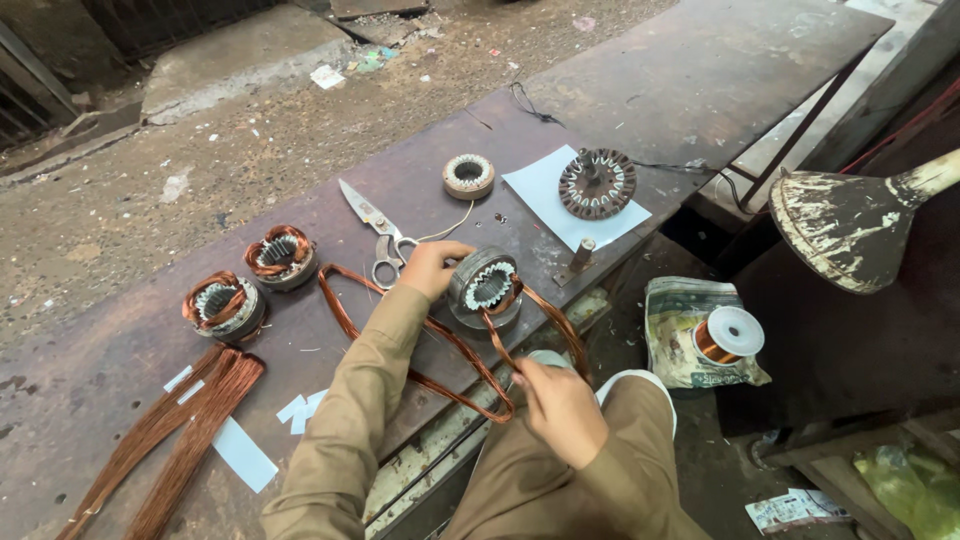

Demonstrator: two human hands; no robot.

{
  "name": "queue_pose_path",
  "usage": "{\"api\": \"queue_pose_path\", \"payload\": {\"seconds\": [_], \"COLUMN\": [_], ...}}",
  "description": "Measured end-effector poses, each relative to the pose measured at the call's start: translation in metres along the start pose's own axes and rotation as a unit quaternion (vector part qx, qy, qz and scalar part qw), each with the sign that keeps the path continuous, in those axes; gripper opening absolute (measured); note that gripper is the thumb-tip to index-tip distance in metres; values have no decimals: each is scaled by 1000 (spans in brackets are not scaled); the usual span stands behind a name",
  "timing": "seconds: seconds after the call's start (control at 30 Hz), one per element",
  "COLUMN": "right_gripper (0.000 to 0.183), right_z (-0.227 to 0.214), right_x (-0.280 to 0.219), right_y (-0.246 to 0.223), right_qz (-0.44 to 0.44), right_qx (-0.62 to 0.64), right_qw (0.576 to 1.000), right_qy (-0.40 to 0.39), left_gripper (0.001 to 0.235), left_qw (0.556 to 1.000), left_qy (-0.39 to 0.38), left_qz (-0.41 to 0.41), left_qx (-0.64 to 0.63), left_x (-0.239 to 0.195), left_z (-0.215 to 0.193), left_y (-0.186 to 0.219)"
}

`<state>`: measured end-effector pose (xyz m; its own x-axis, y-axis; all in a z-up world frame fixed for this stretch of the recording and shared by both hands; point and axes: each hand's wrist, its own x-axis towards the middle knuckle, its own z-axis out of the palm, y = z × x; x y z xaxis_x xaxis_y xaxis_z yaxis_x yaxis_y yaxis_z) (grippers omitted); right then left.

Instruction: The person winds copper wire by hand around a slotted cylindrical core, repeatedly inserting the wire into slots and pulling it taut. They handle multiple cores and a bundle of copper wire, using shears to cut the wire at the end.

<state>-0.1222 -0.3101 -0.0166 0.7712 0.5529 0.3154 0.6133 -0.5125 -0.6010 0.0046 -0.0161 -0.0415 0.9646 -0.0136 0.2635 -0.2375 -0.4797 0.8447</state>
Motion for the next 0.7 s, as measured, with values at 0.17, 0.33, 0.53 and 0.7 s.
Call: {"api": "queue_pose_path", "payload": {"seconds": [0.17,0.33,0.53,0.7], "right_gripper": [41,37,40,66], "right_z": [-6,-7,-39,-64], "right_x": [-26,-26,10,110], "right_y": [27,36,-1,7], "right_qz": [-174,-150,-45,-190], "right_qx": [-147,-73,87,108], "right_qw": [973,986,988,974], "right_qy": [50,14,118,50], "left_gripper": [37,34,39,76], "left_qw": [1000,999,953,962], "left_qy": [-11,-7,214,264], "left_qz": [-8,-15,-21,35], "left_qx": [-1,-44,-213,57], "left_x": [-6,-7,-60,-95], "left_z": [-2,0,25,64], "left_y": [0,-5,33,84]}}
